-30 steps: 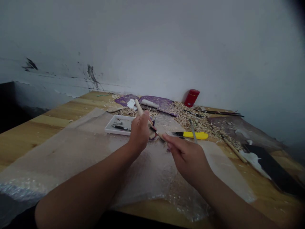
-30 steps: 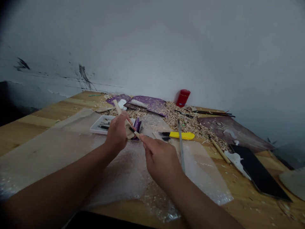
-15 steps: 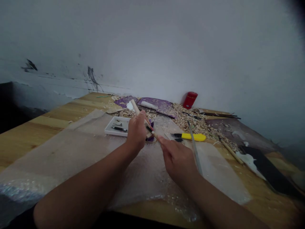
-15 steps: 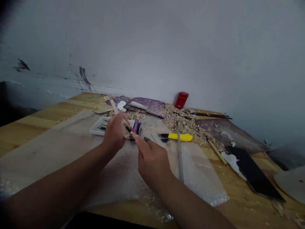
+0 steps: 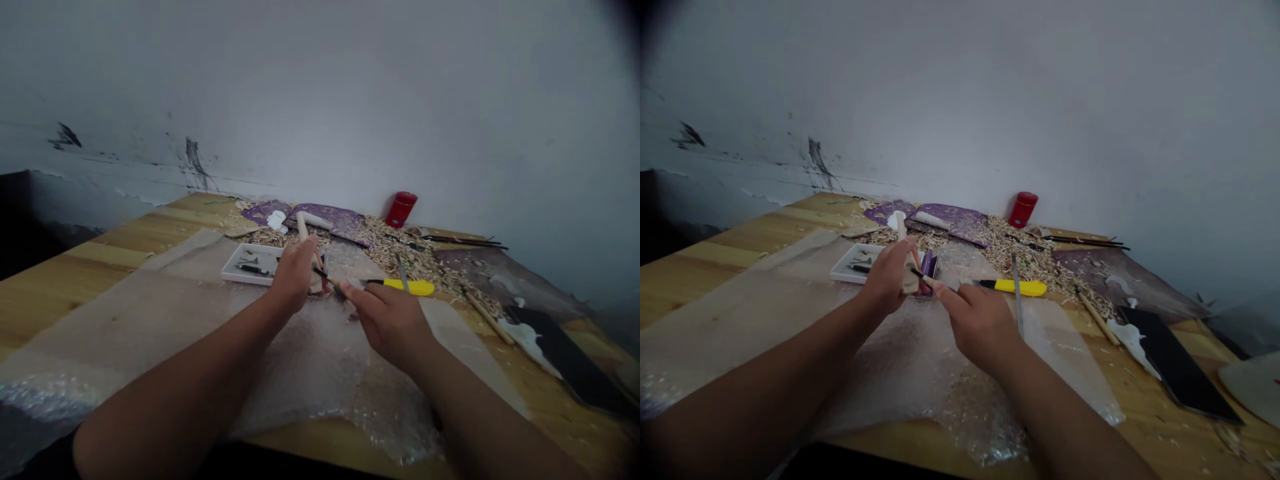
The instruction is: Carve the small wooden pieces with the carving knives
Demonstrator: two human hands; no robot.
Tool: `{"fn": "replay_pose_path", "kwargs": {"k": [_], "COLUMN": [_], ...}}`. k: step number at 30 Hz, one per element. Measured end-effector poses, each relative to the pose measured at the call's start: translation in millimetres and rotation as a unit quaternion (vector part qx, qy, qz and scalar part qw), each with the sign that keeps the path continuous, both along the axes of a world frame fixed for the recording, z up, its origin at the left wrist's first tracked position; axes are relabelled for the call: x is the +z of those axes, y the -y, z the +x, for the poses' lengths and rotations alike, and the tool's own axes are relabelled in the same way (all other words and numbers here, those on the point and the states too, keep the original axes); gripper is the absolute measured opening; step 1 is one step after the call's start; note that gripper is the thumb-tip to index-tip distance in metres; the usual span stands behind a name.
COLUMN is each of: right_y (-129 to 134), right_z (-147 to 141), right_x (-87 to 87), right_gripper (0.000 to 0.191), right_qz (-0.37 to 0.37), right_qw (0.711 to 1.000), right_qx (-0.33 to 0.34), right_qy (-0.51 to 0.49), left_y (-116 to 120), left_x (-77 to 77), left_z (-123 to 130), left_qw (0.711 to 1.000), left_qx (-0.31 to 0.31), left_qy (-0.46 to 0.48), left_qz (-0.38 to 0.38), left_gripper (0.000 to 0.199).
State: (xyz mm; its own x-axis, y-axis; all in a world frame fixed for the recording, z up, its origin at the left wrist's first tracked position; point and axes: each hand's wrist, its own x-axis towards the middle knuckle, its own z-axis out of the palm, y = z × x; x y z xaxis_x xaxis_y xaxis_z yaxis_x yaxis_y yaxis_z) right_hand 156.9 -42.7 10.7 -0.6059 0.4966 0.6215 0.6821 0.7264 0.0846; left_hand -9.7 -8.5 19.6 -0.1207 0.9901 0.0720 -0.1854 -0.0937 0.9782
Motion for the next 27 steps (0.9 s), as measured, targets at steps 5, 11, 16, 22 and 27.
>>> {"fn": "replay_pose_path", "kwargs": {"k": [5, 11, 16, 22, 27], "right_y": [-2.8, 1.0, 3.7, 7.5, 9.5], "right_z": [8.8, -6.4, -3.3, 6.6, 8.2], "right_x": [6.2, -8.8, -2.9, 10.7, 14.1], "right_gripper": [0.031, 0.027, 0.030, 0.030, 0.032], "right_qz": [-0.040, -0.277, -0.133, 0.025, -0.019], "right_qw": [0.999, 0.937, 0.988, 0.997, 0.999], "right_qx": [0.020, 0.030, 0.009, -0.010, -0.014], "right_qy": [0.022, -0.208, -0.077, 0.075, 0.040], "left_y": [0.3, -1.8, -0.8, -2.7, -3.4], "left_x": [-1.2, -1.9, 2.8, 6.2, 2.4], "left_z": [0.1, -2.1, -3.4, -4.7, -3.6], "left_qw": [0.998, 0.999, 0.997, 0.993, 0.991], "left_qx": [-0.052, -0.027, -0.068, -0.094, -0.101], "left_qy": [-0.019, -0.008, -0.008, 0.017, 0.031], "left_qz": [-0.037, -0.023, -0.046, -0.070, -0.086], "left_gripper": [0.036, 0.035, 0.035, 0.033, 0.034]}}
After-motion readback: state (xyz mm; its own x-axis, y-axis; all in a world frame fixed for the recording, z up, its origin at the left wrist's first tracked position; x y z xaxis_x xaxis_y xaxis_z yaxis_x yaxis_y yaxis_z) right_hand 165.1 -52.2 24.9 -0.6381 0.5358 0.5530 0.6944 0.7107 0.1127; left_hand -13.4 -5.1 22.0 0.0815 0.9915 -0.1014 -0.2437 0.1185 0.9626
